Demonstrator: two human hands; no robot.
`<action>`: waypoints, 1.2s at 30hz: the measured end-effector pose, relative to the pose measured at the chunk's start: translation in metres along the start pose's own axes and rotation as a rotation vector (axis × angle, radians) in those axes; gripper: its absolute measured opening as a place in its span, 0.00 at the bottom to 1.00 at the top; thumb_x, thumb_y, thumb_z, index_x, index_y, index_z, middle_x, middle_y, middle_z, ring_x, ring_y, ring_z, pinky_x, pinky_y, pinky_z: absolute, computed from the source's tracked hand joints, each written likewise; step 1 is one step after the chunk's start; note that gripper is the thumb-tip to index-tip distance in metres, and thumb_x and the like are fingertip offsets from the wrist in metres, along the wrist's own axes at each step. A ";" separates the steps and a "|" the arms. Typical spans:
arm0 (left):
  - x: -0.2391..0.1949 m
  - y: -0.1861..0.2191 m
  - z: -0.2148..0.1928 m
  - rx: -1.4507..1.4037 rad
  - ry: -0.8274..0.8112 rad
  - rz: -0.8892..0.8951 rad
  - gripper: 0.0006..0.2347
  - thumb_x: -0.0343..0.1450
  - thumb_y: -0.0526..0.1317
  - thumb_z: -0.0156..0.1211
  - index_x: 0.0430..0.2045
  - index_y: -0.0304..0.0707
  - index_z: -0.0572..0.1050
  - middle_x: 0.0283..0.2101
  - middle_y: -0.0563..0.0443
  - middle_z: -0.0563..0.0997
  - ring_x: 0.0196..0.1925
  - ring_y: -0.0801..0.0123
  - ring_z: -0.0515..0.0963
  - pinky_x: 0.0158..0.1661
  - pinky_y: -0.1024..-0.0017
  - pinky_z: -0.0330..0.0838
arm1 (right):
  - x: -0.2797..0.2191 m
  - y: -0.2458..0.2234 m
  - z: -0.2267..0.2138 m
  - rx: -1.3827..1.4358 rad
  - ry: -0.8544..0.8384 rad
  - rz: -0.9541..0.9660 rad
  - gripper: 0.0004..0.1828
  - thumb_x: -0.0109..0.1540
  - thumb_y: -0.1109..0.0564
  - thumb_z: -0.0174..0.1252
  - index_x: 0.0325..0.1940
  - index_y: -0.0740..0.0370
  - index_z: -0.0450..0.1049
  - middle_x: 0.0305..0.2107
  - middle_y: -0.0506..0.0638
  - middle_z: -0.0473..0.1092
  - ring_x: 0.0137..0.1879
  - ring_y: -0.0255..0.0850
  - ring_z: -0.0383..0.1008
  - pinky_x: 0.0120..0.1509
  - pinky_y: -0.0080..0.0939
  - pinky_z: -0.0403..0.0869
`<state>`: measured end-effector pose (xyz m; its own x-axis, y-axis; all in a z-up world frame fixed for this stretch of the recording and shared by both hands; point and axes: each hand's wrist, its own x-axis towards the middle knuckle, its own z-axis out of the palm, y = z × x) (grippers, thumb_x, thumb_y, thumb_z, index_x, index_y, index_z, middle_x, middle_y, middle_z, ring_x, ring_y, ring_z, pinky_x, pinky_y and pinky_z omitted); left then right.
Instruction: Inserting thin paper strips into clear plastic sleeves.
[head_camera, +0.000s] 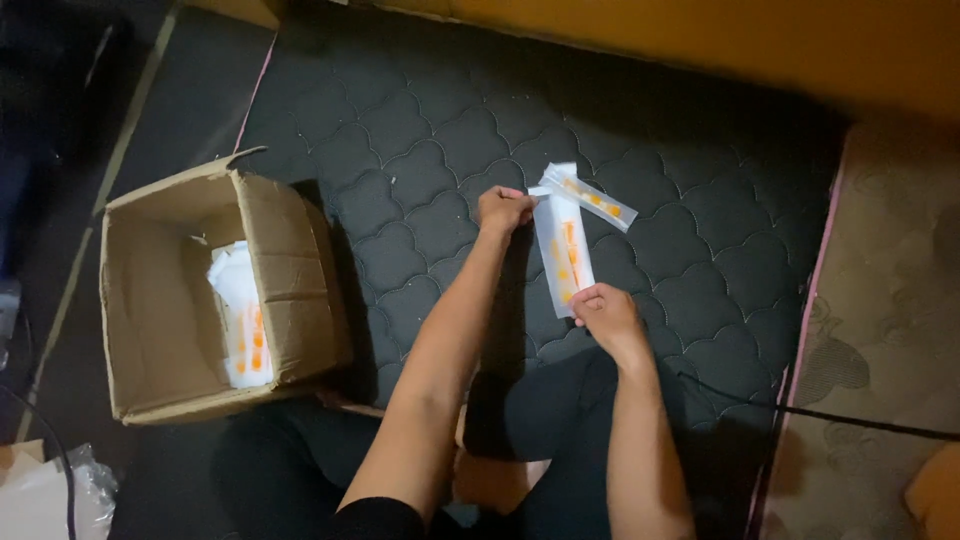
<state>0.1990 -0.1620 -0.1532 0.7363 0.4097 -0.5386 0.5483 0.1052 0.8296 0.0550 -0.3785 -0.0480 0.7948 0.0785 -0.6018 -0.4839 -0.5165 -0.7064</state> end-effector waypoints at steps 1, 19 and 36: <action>0.001 -0.005 0.002 0.002 -0.003 -0.001 0.09 0.57 0.29 0.69 0.27 0.34 0.76 0.20 0.44 0.80 0.17 0.66 0.82 0.21 0.73 0.78 | -0.005 -0.005 -0.002 0.002 0.002 0.003 0.13 0.59 0.56 0.60 0.45 0.63 0.81 0.28 0.54 0.80 0.33 0.39 0.79 0.40 0.39 0.73; -0.016 -0.003 0.015 0.127 -0.029 0.000 0.04 0.60 0.38 0.72 0.20 0.43 0.82 0.20 0.52 0.81 0.18 0.70 0.79 0.28 0.74 0.73 | 0.008 0.009 0.005 0.053 -0.067 -0.008 0.16 0.56 0.57 0.64 0.44 0.70 0.80 0.27 0.56 0.78 0.29 0.38 0.76 0.37 0.37 0.72; -0.097 0.036 0.002 0.251 -0.112 0.060 0.10 0.64 0.49 0.65 0.36 0.58 0.84 0.45 0.52 0.85 0.54 0.56 0.81 0.54 0.62 0.73 | 0.025 0.003 0.021 -0.502 0.238 0.082 0.18 0.60 0.42 0.64 0.52 0.45 0.76 0.58 0.52 0.68 0.64 0.53 0.69 0.58 0.57 0.76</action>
<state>0.1480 -0.1993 -0.0715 0.8020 0.3044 -0.5139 0.5731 -0.1495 0.8057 0.0658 -0.3600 -0.0735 0.8508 -0.1434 -0.5056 -0.3600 -0.8599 -0.3619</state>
